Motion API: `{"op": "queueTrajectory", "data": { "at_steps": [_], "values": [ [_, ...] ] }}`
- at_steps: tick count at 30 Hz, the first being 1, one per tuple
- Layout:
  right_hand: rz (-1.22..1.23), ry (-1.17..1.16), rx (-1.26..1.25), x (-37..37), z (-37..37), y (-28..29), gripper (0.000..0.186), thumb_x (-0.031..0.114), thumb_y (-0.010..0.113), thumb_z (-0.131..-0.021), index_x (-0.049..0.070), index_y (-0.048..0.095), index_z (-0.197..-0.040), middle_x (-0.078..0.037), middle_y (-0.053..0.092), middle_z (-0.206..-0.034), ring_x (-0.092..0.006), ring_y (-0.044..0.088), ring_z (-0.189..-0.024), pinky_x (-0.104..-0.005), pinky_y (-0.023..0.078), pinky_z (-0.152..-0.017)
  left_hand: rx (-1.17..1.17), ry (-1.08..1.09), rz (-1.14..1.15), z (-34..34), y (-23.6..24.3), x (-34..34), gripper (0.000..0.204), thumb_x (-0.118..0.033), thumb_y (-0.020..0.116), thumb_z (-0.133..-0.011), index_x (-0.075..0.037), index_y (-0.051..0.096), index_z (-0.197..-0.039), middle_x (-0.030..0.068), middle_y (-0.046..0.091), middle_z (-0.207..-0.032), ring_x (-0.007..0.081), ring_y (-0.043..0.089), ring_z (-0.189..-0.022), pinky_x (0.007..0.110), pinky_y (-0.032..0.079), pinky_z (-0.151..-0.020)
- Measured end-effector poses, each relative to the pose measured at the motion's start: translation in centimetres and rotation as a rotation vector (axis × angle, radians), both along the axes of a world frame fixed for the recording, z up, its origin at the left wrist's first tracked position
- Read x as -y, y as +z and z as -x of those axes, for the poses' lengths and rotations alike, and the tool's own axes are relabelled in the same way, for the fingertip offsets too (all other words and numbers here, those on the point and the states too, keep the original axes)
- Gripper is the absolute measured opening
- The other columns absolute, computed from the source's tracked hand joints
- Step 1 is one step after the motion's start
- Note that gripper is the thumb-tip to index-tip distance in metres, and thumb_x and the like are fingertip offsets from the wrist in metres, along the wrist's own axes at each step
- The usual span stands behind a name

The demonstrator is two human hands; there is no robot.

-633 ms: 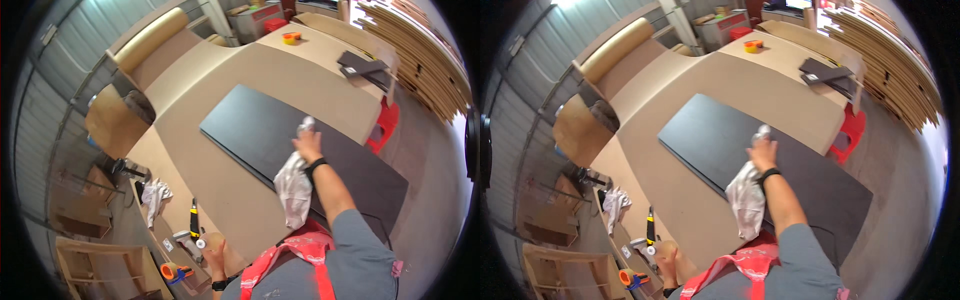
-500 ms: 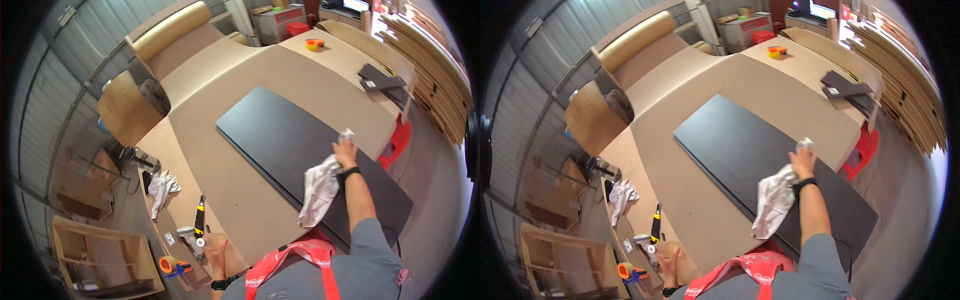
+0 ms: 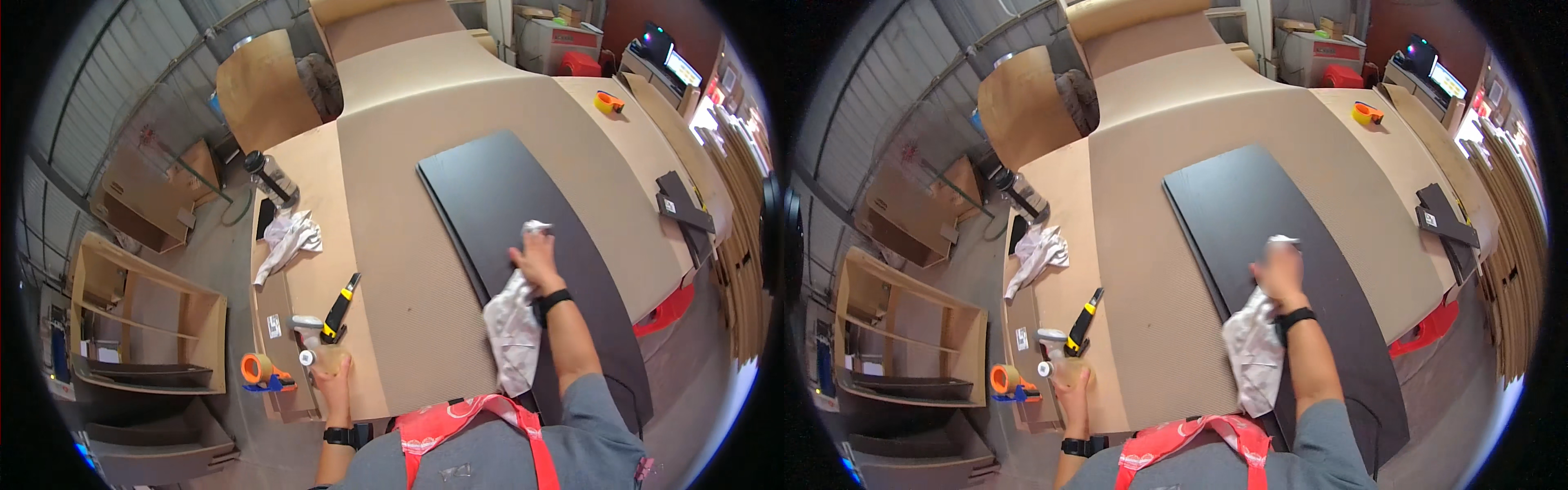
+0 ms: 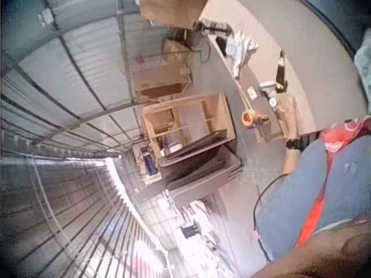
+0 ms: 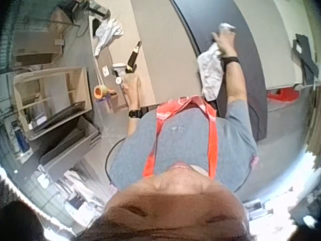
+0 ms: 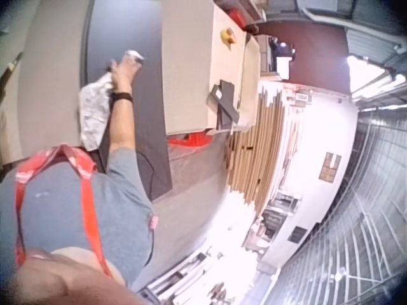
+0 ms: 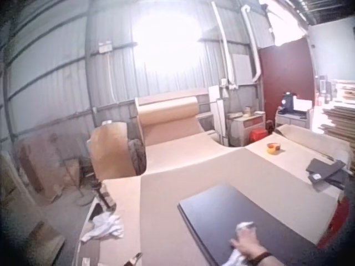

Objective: Finishing a wooden panel by trimming edges and cleaning the surface.

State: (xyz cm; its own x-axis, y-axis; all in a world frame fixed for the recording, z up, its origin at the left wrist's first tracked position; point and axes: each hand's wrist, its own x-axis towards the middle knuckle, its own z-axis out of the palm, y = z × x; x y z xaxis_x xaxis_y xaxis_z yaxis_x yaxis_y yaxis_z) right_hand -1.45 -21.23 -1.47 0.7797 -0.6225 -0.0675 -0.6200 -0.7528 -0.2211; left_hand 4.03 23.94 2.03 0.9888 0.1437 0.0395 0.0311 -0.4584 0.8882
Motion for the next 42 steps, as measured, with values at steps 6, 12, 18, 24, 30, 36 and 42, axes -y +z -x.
{"op": "queueTrajectory", "data": {
  "at_steps": [6,12,18,24,30,36,42],
  "values": [
    [-0.11,0.521,0.048,-11.8,-6.8,-1.1,0.057,0.02,0.046,-0.088,0.0,0.028,-0.139,-0.024,0.027,-0.143,-0.0339,0.024,-0.135,-0.0404,0.017,-0.11,0.084,-0.078,0.156,1.6,-1.4,-1.4,0.067,-0.009,0.074,-0.072,0.001,0.038,-0.127,0.0163,0.042,-0.128,0.0271,0.05,-0.112,0.038,0.041,-0.096],
    [-0.569,0.975,0.101,-24.5,-5.5,-1.9,0.058,0.005,0.048,-0.087,0.002,0.026,-0.14,-0.024,0.025,-0.145,-0.0338,0.025,-0.135,-0.037,0.021,-0.109,0.189,-0.193,-0.28,6.0,-2.9,-5.7,0.071,-0.01,0.07,-0.076,0.001,0.029,-0.133,0.0178,0.043,-0.127,0.0284,0.049,-0.113,0.037,0.041,-0.096],
    [-1.501,0.627,0.656,-30.7,-5.1,7.6,0.054,0.008,0.049,-0.091,-0.004,0.026,-0.139,-0.019,0.034,-0.141,-0.0247,0.032,-0.131,-0.03,0.024,-0.107,-0.302,-0.686,0.282,5.0,1.9,0.1,0.068,-0.009,0.066,-0.079,0.0,0.029,-0.136,0.016,0.044,-0.127,0.0257,0.045,-0.119,0.035,0.039,-0.097],
    [-1.344,0.421,0.789,-26.0,-1.6,7.7,0.049,0.013,0.051,-0.091,-0.004,0.035,-0.134,-0.016,0.043,-0.134,-0.0194,0.042,-0.122,-0.0303,0.034,-0.101,0.057,-0.738,0.392,-0.1,1.9,5.2,0.058,-0.002,0.055,-0.085,-0.005,0.03,-0.137,0.0127,0.042,-0.131,0.023,0.044,-0.119,0.034,0.041,-0.096],
    [-0.951,0.359,0.431,-21.6,11.9,5.9,0.037,0.016,0.051,-0.09,0.0,0.05,-0.124,-0.016,0.058,-0.117,-0.0249,0.057,-0.106,-0.034,0.043,-0.093,-0.029,-0.289,1.036,-6.7,4.4,7.6,0.044,0.0,0.046,-0.089,-0.007,0.036,-0.132,0.0143,0.04,-0.131,0.0247,0.049,-0.112,0.035,0.047,-0.091],
    [-0.898,-0.099,0.356,-27.1,26.1,5.8,0.031,0.017,0.05,-0.089,0.002,0.057,-0.115,-0.015,0.063,-0.109,-0.0263,0.061,-0.099,-0.0349,0.047,-0.086,0.143,-0.164,0.545,-9.6,7.3,9.9,0.075,-0.004,0.051,-0.087,-0.006,0.004,-0.145,0.0168,0.016,-0.147,0.0284,0.025,-0.133,0.039,0.029,-0.106],
    [-0.775,-0.443,0.417,-33.5,31.6,5.7,0.026,0.018,0.055,-0.086,0.003,0.058,-0.107,-0.014,0.064,-0.101,-0.0273,0.061,-0.092,-0.0355,0.047,-0.081,-0.056,-0.366,0.495,-6.1,4.0,11.1,0.075,-0.007,0.054,-0.084,-0.002,0.01,-0.145,0.0212,0.017,-0.147,0.0313,0.022,-0.136,0.038,0.028,-0.106]
  ]
}}
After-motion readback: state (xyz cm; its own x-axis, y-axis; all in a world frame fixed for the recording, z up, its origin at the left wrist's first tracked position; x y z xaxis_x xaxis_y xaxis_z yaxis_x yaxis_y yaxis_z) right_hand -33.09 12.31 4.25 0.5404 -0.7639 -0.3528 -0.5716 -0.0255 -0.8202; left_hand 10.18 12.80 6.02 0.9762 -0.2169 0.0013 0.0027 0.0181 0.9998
